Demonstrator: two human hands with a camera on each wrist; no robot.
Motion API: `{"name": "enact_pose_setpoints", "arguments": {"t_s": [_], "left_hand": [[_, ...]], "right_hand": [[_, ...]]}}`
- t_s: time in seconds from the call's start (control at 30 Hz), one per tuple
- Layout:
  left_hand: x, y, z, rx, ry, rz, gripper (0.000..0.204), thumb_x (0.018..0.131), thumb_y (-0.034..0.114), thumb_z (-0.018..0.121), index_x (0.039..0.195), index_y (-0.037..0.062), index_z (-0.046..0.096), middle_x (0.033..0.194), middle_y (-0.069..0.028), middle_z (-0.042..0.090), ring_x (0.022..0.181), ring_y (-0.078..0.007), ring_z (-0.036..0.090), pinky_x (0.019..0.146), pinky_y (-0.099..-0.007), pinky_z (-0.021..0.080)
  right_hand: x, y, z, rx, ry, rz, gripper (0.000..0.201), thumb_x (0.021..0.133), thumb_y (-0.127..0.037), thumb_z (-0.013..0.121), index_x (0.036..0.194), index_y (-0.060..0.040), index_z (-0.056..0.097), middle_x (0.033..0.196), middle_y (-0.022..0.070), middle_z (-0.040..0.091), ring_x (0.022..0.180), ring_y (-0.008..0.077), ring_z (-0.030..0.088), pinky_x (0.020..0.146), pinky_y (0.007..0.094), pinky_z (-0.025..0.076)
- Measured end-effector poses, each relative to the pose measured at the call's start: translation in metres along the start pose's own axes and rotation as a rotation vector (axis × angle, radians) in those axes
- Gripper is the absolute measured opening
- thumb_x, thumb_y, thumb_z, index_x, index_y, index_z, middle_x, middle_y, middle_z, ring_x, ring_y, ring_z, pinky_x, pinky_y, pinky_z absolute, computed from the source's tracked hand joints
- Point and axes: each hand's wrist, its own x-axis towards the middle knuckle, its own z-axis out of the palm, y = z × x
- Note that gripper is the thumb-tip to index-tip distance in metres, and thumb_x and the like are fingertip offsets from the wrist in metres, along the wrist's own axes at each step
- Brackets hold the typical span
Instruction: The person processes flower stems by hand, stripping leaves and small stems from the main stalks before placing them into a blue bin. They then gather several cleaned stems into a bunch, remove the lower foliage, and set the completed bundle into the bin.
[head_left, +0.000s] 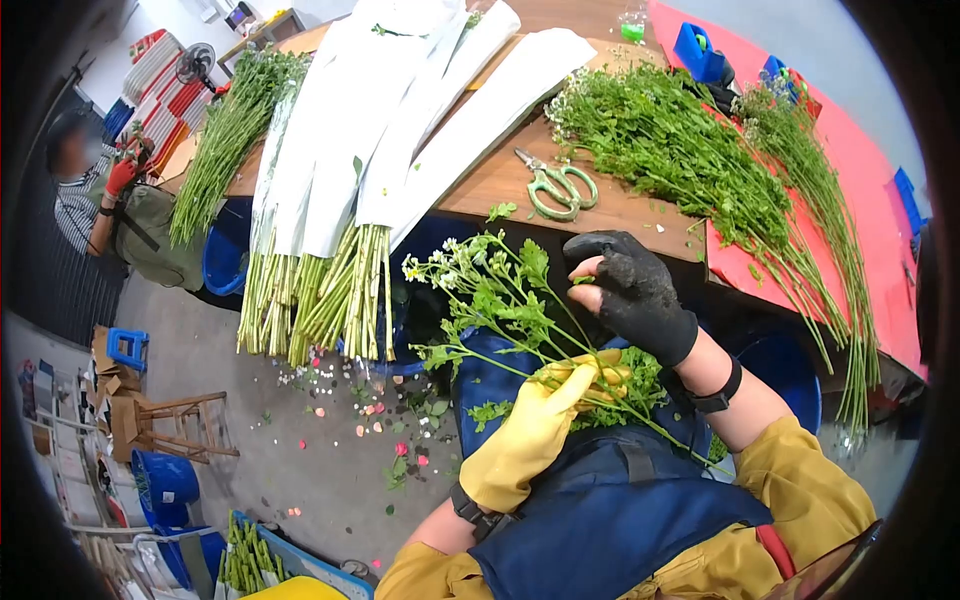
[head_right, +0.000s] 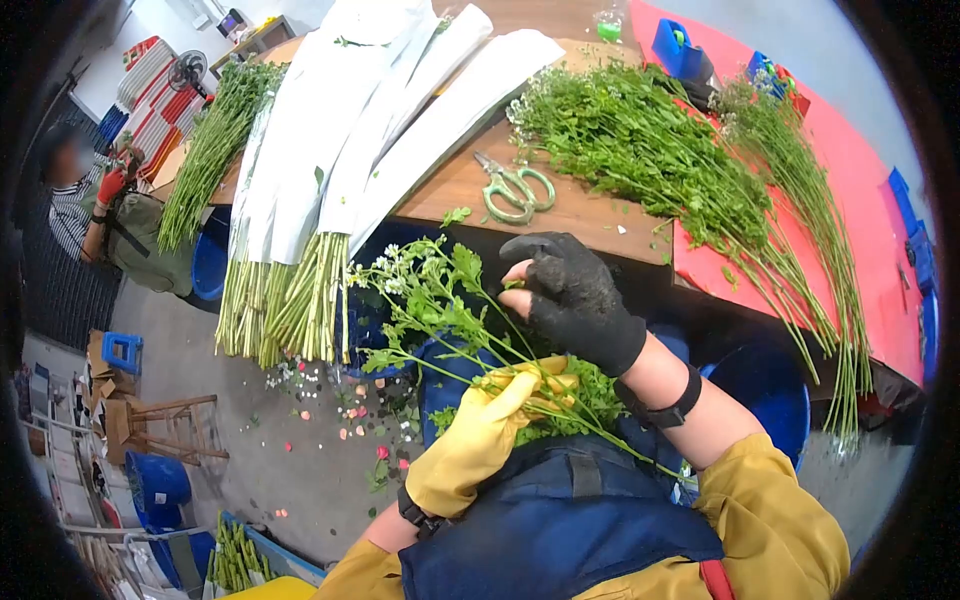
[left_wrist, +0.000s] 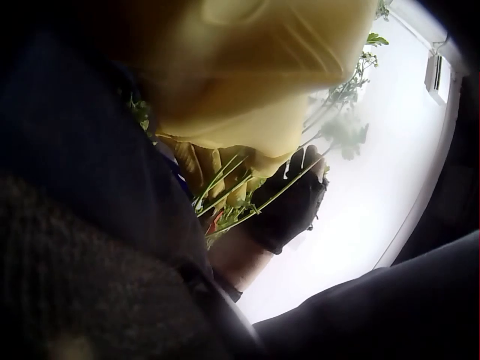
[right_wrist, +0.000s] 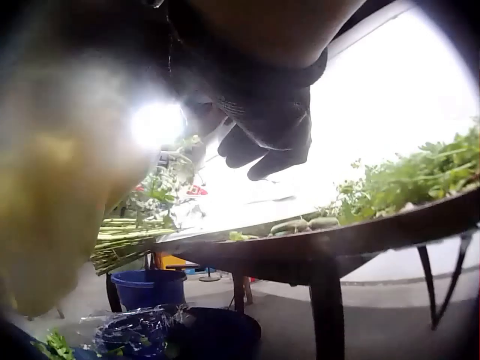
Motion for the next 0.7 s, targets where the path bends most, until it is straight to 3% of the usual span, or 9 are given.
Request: {"name": "enact_pose_setpoints", "arguments": {"t_s": [0.03,0.13,0.27,0.3,0.4,0.53,0.6,0.67,0.7], "left_hand": [[-0.001,0.000,0.001,-0.017,0.000,-0.004,0.041,0.112,0.022,0.048,0.143,-0.0052,0.056,0.126,-0.0155,0.072,0.116,-0.0225,0.070,0.102,-0.0376,0.053],[0.000,-0.001,0.001,0.092,-0.025,0.035,0.038,0.113,0.019,0.046,0.141,-0.0038,0.058,0.124,-0.0124,0.073,0.114,-0.0189,0.070,0.100,-0.0337,0.053],[-0.004,0.002,0.003,0.105,0.022,0.022,0.034,0.113,0.017,0.047,0.136,-0.0020,0.063,0.120,-0.0089,0.074,0.110,-0.0162,0.071,0.097,-0.0314,0.054],[-0.005,0.002,0.003,0.087,0.040,0.017,0.034,0.112,0.017,0.049,0.135,-0.0023,0.064,0.119,-0.0092,0.074,0.109,-0.0163,0.071,0.096,-0.0316,0.054],[-0.005,-0.001,0.003,0.038,0.087,0.012,0.033,0.110,0.018,0.055,0.132,-0.0034,0.066,0.116,-0.0101,0.075,0.105,-0.0167,0.071,0.095,-0.0320,0.055],[-0.003,-0.007,-0.001,0.052,0.122,0.014,0.031,0.107,0.017,0.060,0.127,-0.0052,0.069,0.115,-0.0118,0.076,0.100,-0.0181,0.072,0.093,-0.0322,0.056],[-0.004,-0.005,0.000,0.068,0.151,-0.005,0.031,0.106,0.017,0.062,0.125,-0.0057,0.070,0.115,-0.0121,0.076,0.098,-0.0185,0.072,0.092,-0.0323,0.057],[-0.004,-0.005,0.002,0.059,0.203,-0.029,0.031,0.105,0.018,0.065,0.123,-0.0058,0.071,0.113,-0.0120,0.076,0.097,-0.0185,0.073,0.092,-0.0324,0.057],[-0.004,-0.002,0.004,0.032,0.225,-0.033,0.031,0.103,0.020,0.068,0.121,-0.0059,0.072,0.111,-0.0117,0.076,0.096,-0.0187,0.073,0.091,-0.0329,0.057]], "right_hand": [[0.005,-0.004,0.001,-0.004,0.004,0.001,0.026,0.079,-0.017,0.084,0.099,-0.0056,0.073,0.117,0.0152,0.071,0.106,0.0353,0.066,0.095,0.0448,0.052],[0.016,-0.004,0.007,-0.033,-0.097,0.031,0.025,0.077,-0.014,0.086,0.095,-0.0041,0.071,0.121,0.0154,0.070,0.116,0.0332,0.065,0.100,0.0438,0.051],[0.016,-0.003,0.018,-0.027,-0.082,0.054,0.023,0.080,-0.016,0.083,0.094,-0.0033,0.070,0.118,0.0169,0.069,0.112,0.0349,0.066,0.098,0.0436,0.052],[0.015,0.000,0.022,0.009,-0.056,0.053,0.021,0.082,-0.014,0.081,0.095,-0.0024,0.069,0.113,0.0165,0.069,0.103,0.0307,0.067,0.093,0.0413,0.053],[0.013,0.002,0.022,0.070,-0.103,0.288,0.021,0.086,-0.015,0.078,0.096,0.0012,0.068,0.109,0.0199,0.069,0.097,0.0362,0.067,0.088,0.0437,0.053],[0.013,0.011,0.038,0.039,0.143,0.247,0.025,0.089,-0.017,0.075,0.105,0.0000,0.067,0.102,0.0211,0.066,0.089,0.0360,0.065,0.084,0.0422,0.052],[0.021,0.014,0.036,0.166,0.206,0.396,0.021,0.089,-0.015,0.076,0.102,-0.0014,0.067,0.100,0.0157,0.065,0.090,0.0270,0.064,0.083,0.0388,0.052],[0.030,0.006,0.028,0.122,0.157,0.232,0.019,0.088,-0.015,0.077,0.100,-0.0030,0.068,0.105,0.0145,0.066,0.096,0.0271,0.064,0.087,0.0397,0.051],[0.037,-0.009,0.017,0.013,0.077,-0.007,0.019,0.087,-0.016,0.077,0.099,-0.0038,0.069,0.112,0.0159,0.067,0.102,0.0317,0.064,0.090,0.0422,0.051]]}}
